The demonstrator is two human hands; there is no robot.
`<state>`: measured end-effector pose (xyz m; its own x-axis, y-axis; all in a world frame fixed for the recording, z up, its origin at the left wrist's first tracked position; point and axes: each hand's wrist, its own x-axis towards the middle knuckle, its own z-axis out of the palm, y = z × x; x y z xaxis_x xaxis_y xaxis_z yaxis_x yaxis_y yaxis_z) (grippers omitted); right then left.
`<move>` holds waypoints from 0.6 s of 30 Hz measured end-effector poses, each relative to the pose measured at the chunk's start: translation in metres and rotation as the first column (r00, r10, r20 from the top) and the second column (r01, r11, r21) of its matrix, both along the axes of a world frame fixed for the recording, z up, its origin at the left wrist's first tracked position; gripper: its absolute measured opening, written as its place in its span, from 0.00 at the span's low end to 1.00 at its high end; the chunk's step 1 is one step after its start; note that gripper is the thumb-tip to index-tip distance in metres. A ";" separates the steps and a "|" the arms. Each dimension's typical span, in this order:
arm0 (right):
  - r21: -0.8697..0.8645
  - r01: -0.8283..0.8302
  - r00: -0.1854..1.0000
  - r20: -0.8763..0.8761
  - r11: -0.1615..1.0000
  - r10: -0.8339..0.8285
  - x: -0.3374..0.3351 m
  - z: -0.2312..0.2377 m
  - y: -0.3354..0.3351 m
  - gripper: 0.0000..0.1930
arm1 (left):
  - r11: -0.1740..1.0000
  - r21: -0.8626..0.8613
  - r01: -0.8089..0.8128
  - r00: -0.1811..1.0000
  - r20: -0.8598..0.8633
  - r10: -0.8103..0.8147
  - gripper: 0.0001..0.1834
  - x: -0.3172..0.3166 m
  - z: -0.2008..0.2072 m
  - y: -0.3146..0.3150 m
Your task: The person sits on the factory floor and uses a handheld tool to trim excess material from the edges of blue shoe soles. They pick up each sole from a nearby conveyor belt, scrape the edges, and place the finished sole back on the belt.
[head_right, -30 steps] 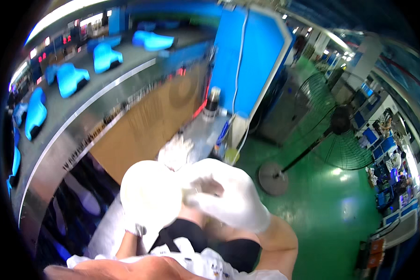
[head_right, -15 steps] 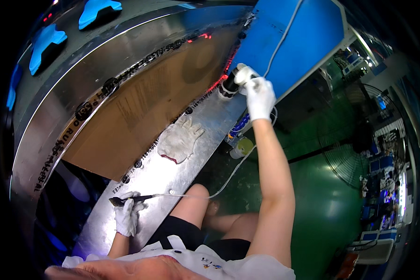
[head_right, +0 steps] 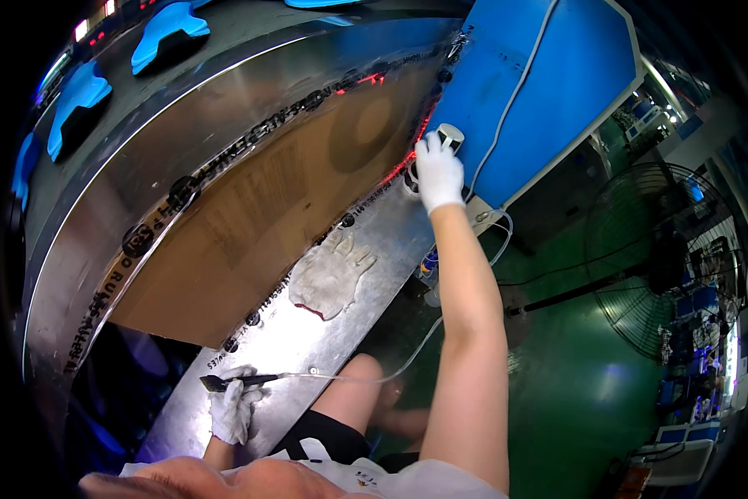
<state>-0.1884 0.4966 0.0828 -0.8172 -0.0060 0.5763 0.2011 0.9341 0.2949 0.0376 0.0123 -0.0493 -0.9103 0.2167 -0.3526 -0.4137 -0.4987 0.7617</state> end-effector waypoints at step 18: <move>-0.027 0.430 0.880 -0.211 -0.903 0.425 0.298 -0.101 -0.296 0.25 | 0.910 -0.383 0.160 0.795 -0.497 -0.349 0.19 0.043 0.090 0.007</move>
